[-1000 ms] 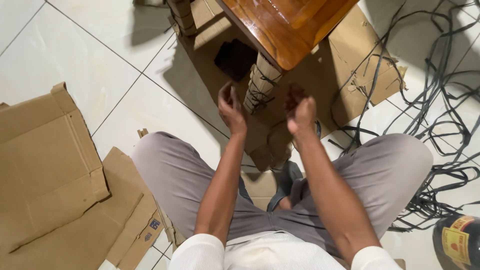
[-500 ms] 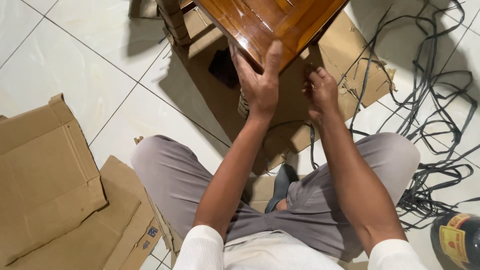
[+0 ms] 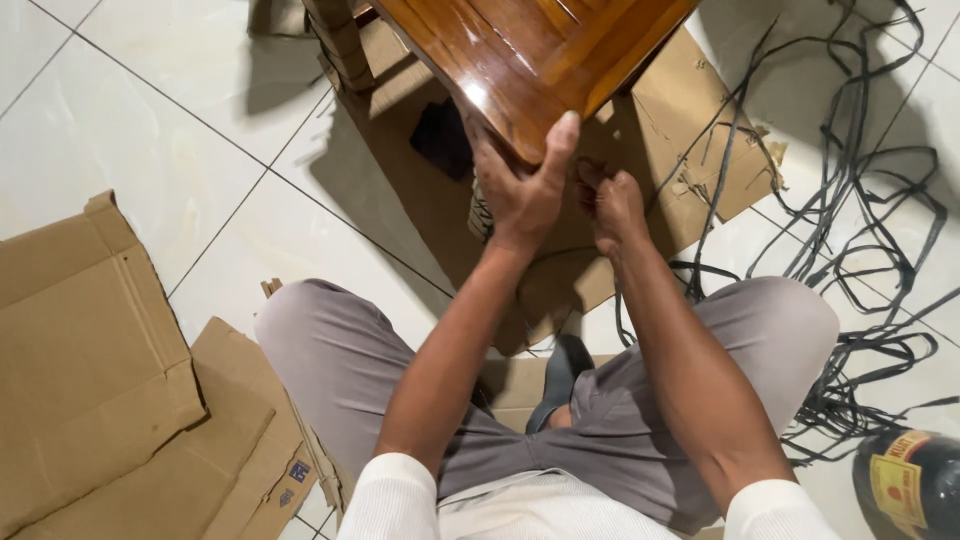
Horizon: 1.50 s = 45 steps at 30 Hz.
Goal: Wrapping the legs of a wooden chair with protective cardboard and securing it with string.
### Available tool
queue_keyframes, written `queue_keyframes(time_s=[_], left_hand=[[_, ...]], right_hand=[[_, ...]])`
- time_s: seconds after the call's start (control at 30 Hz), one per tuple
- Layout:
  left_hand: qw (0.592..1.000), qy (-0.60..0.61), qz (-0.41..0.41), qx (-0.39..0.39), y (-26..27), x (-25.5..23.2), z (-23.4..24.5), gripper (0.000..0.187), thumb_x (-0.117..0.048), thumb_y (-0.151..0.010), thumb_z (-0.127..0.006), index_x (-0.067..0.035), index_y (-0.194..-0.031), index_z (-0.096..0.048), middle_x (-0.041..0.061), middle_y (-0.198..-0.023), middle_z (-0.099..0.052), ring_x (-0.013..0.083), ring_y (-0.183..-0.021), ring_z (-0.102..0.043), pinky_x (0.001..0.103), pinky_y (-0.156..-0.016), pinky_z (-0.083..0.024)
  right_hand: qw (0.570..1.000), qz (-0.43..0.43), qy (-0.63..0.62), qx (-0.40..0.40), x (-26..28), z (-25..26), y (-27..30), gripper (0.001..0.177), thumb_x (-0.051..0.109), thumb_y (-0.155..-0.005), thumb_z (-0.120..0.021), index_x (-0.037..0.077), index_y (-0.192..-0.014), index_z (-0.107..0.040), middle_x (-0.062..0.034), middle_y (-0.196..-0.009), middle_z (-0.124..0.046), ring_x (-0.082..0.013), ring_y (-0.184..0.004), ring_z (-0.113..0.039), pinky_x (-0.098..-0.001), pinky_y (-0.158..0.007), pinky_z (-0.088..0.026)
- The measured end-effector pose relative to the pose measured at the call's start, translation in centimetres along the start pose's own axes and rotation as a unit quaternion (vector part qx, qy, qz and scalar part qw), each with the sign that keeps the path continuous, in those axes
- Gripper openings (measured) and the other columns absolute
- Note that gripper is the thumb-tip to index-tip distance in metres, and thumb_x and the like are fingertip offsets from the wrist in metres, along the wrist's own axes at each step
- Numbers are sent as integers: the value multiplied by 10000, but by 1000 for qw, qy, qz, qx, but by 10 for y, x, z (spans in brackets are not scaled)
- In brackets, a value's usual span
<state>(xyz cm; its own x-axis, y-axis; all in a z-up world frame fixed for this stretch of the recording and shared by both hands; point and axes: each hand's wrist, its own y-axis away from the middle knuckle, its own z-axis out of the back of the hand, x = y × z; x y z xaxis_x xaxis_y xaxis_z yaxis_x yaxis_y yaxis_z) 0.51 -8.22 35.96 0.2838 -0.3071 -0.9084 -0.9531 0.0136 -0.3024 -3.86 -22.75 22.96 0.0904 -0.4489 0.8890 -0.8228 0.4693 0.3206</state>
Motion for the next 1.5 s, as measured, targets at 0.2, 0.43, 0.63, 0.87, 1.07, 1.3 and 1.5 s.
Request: queue_keyframes(time_s=[0.2,0.43,0.63,0.87,1.07,1.3,1.5], left_hand=[[998,19,40,42,-32,18,55,817,-285,-912,-819,51,-1529,-401,181,-1372,-601,288,-1242,-640,396,-1117,-542],[990,-135,-12,39,-79,42,137,935,-368,-936,-814,63,-1605,-324,219,-1577,-490,298,-1472,-480,418,-1257,-367],[993,-18,107,55,-103,18,160,998,-423,-886,-804,37,-1583,-257,171,-1453,-530,254,-1312,-567,380,-1156,-470],[991,31,131,16,-99,34,160,862,-358,-906,-786,27,-1535,-340,128,-1353,-573,200,-1196,-603,354,-1089,-492],[988,44,144,-22,-93,40,157,830,-337,-902,-783,11,-1513,-341,113,-1326,-583,194,-1192,-602,348,-1086,-489],[995,-3,98,-23,-88,81,180,616,-305,-969,-769,72,-1397,-538,40,-1360,-543,160,-1230,-585,317,-1118,-474],[991,68,116,-12,-87,27,153,577,-240,-907,-758,-15,-1384,-523,54,-1184,-615,152,-1075,-594,317,-996,-499]], right_hand=[[1000,-12,8,-2,0,40,-32,94,143,-995,-700,93,-1060,-655,-2,-858,-645,-109,-714,-615,-274,-622,-496],[997,6,77,-23,90,26,-34,171,183,-1005,-659,86,-1141,-695,-2,-950,-699,-99,-758,-604,-255,-672,-498],[968,82,226,-64,148,35,-55,250,253,-1006,-649,83,-1185,-690,-46,-1021,-720,-151,-858,-631,-304,-759,-534],[953,219,209,-23,144,66,-143,556,573,-1078,-502,99,-1363,-561,-67,-1349,-656,-201,-1187,-631,-377,-926,-537],[967,224,124,2,132,76,-197,740,706,-1007,-407,133,-1444,-578,-41,-1489,-621,-217,-1386,-555,-435,-1075,-422],[981,186,13,53,112,96,-260,793,701,-1013,-472,88,-1516,-502,-110,-1577,-545,-321,-1447,-503,-570,-1195,-345],[983,162,-19,89,105,106,-290,889,682,-1031,-381,65,-1666,-302,-166,-1744,-308,-325,-1532,-339,-535,-1294,-281]])
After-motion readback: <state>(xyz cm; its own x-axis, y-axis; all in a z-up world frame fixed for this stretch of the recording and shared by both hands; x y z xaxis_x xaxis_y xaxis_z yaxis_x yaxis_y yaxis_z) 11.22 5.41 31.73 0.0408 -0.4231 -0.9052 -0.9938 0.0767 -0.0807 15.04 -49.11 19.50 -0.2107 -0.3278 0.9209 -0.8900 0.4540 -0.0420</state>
